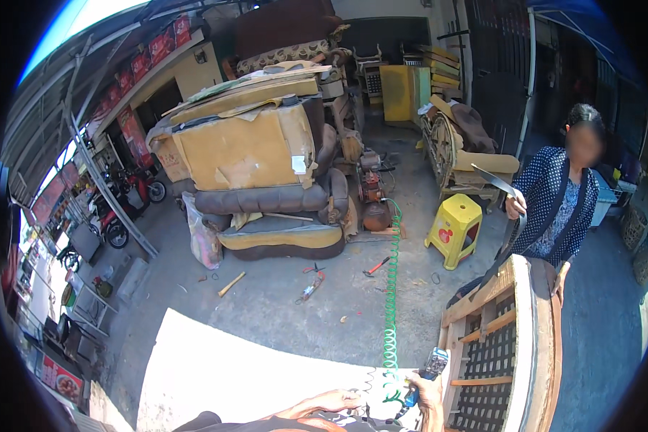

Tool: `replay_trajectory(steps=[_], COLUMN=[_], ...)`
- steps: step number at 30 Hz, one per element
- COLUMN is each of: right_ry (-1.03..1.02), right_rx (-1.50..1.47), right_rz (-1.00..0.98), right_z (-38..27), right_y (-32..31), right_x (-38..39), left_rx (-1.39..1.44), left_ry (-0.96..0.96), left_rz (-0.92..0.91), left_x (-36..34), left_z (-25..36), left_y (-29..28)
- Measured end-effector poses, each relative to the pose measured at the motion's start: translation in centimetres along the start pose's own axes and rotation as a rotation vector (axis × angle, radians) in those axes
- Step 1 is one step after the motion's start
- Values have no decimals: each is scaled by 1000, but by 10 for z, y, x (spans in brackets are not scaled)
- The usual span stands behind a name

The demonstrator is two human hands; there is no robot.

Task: The person is repairing a wooden chair frame by attaching a black strap to the side. They use a pneumatic nail gun to secure the strap and a tape measure to check dimensions. A woman assists by holding the chair steady during the process.

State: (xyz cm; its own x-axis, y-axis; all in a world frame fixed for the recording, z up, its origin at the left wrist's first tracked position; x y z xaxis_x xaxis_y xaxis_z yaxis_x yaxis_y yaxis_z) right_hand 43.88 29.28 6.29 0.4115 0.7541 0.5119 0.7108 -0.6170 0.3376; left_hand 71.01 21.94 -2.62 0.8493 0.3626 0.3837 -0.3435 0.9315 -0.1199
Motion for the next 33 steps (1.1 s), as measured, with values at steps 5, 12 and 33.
replay_trajectory(steps=[5,12,33], right_ry=[-120,136,172], right_rx=[-59,-372,395], right_rz=[212,251,956], right_z=[-6,-19,-99], right_y=[24,33,-47], right_x=[-49,-116,-110], left_rx=[-216,-294,-660], left_ry=[9,-50,207], left_rz=[80,312,-356], left_x=[-22,-74,-358], left_z=[71,109,279], left_y=[-106,-205,-166])
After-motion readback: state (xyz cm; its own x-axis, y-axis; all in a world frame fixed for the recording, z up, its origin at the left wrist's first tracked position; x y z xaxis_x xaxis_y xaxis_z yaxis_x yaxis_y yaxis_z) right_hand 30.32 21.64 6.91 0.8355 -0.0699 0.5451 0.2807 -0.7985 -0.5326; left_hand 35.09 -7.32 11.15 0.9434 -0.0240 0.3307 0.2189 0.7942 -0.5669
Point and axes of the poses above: each hand's wrist, its own x-axis away from the middle knuckle, its own y-axis out of the palm, z = x × y, the point moved 2 cm from there along -x, towards the middle knuckle, and after that the axes turned 7 degrees about y, right-handed, at the moved point
